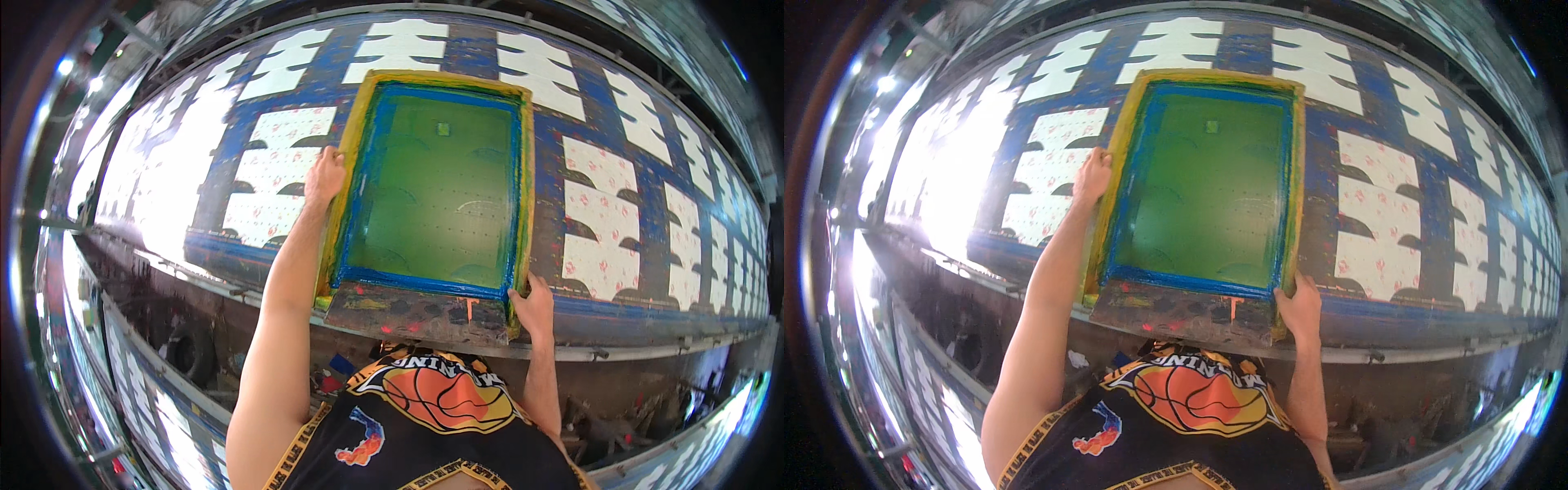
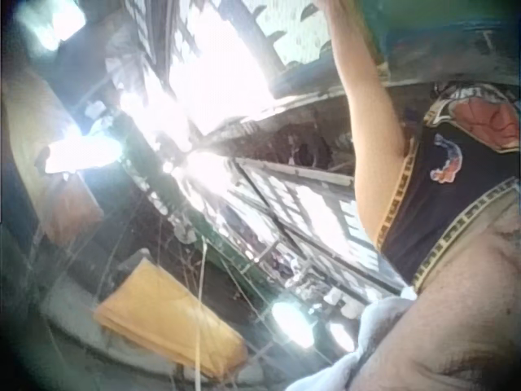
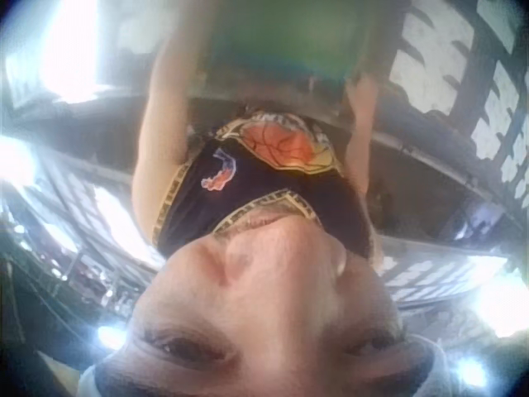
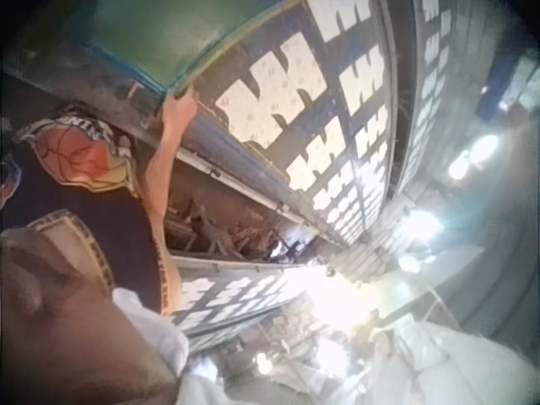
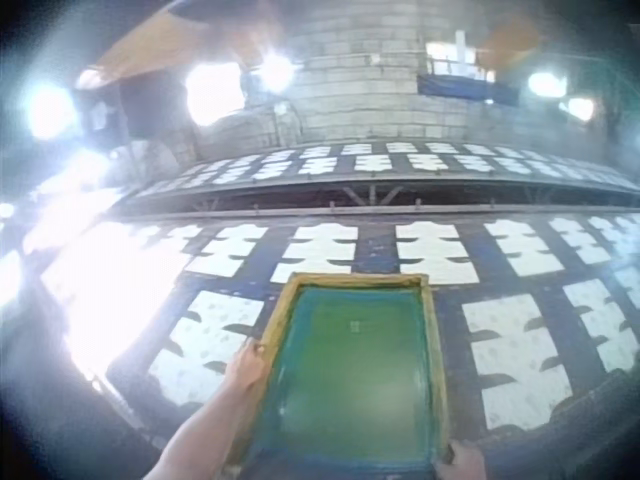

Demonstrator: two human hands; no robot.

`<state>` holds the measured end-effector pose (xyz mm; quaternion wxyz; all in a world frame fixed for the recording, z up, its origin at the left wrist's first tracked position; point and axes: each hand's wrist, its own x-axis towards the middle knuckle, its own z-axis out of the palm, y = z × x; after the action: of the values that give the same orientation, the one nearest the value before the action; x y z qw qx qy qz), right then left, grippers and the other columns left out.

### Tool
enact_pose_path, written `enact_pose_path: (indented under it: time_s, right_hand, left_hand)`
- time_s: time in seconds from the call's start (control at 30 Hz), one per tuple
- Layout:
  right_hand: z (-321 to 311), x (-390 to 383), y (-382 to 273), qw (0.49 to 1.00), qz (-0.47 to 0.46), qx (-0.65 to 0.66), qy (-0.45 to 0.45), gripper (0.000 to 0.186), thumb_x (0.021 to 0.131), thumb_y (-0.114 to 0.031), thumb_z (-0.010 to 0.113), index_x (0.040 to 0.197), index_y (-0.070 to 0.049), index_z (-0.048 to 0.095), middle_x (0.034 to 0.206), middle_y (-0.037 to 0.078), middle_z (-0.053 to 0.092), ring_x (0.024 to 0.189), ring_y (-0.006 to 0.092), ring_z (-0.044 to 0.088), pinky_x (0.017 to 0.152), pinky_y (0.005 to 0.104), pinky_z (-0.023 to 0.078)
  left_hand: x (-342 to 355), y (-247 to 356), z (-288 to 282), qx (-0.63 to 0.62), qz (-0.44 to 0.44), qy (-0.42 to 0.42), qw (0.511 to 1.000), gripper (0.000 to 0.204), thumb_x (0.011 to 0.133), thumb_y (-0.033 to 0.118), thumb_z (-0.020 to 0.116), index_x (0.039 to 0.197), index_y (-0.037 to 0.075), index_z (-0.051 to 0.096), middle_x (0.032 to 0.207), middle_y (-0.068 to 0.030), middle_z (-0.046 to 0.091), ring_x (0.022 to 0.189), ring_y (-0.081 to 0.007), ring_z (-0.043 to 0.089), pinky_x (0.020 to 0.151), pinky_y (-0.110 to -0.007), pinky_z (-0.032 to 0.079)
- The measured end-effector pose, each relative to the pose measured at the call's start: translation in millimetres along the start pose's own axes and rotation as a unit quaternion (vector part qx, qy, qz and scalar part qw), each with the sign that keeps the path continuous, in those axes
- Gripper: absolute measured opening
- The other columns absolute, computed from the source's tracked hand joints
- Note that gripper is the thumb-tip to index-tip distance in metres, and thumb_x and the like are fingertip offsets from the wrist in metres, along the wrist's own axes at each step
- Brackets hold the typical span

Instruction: The person uses a squeegee to pull green ink across a screen printing frame placed over fabric on a long table. The person repeatedly repositions the frame and pulls the squeegee to apply ink to successive sections of the fabric.

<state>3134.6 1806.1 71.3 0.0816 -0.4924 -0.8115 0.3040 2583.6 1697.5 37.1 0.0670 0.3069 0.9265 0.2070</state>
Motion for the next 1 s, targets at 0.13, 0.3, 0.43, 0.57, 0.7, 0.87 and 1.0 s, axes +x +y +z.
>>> enact_pose_path:
  time_s: [0.13,0.3,0.43,0.57,0.7,0.87,1.0]
  right_hand:
    - [-3,7,-5,1.0,-0.002,-0.01,-0.004,0.048,0.082,-0.015,0.081,0.126,0.001,0.074,0.113,0.027,0.071,0.11,0.0485,0.069,0.094,0.0544,0.056]
    - [-11,1,-19,0.999,0.017,0.017,0.029,0.042,0.076,-0.017,0.081,0.115,-0.002,0.076,0.098,0.02,0.069,0.095,0.0424,0.07,0.084,0.0507,0.056]
    - [-31,-4,-31,0.997,-0.02,0.046,0.061,0.04,0.075,-0.019,0.08,0.112,-0.003,0.076,0.097,0.018,0.069,0.092,0.0401,0.069,0.08,0.0497,0.056]
    - [-53,2,-26,0.998,-0.029,0.022,0.052,0.041,0.075,-0.021,0.08,0.111,-0.003,0.077,0.093,0.019,0.068,0.089,0.0418,0.069,0.079,0.0513,0.057]
    - [-97,15,24,0.994,-0.058,0.031,0.085,0.04,0.074,-0.021,0.081,0.109,-0.003,0.078,0.091,0.02,0.068,0.087,0.0423,0.068,0.079,0.0504,0.056]
    - [-172,28,131,0.992,-0.08,0.04,0.086,0.037,0.073,-0.019,0.081,0.106,-0.001,0.078,0.09,0.021,0.067,0.086,0.0416,0.068,0.078,0.0491,0.056]
    - [-225,36,229,0.995,-0.055,0.02,0.084,0.04,0.075,-0.015,0.079,0.111,0.001,0.077,0.091,0.019,0.067,0.084,0.036,0.068,0.08,0.0452,0.056]
  left_hand:
    - [-1,-5,3,0.0,0.03,0.012,0.999,0.039,0.113,0.039,0.05,0.139,0.013,0.062,0.136,-0.0243,0.07,0.122,-0.0505,0.068,0.104,-0.061,0.053]
    - [4,-16,9,-0.014,0.037,0.001,0.999,0.038,0.113,0.039,0.052,0.139,0.013,0.064,0.134,-0.0228,0.072,0.123,-0.0486,0.068,0.102,-0.058,0.053]
    - [12,-22,6,-0.046,0.046,-0.004,0.998,0.038,0.113,0.038,0.053,0.136,0.011,0.066,0.13,-0.0225,0.075,0.122,-0.0453,0.07,0.103,-0.055,0.054]
    - [18,-10,-2,-0.054,0.038,-0.027,0.997,0.04,0.112,0.04,0.055,0.135,0.01,0.067,0.126,-0.0219,0.077,0.122,-0.0441,0.07,0.103,-0.053,0.054]
    - [12,46,6,-0.057,0.054,-0.011,0.997,0.04,0.11,0.041,0.058,0.136,0.012,0.069,0.127,-0.0199,0.077,0.121,-0.042,0.072,0.102,-0.052,0.054]
    - [-30,160,44,-0.066,0.027,-0.002,0.997,0.041,0.107,0.043,0.061,0.135,0.015,0.07,0.127,-0.0151,0.078,0.12,-0.038,0.074,0.103,-0.049,0.055]
    - [-64,249,97,-0.122,0.038,-0.006,0.992,0.046,0.105,0.047,0.065,0.134,0.012,0.07,0.127,-0.0177,0.078,0.122,-0.0379,0.073,0.104,-0.048,0.055]
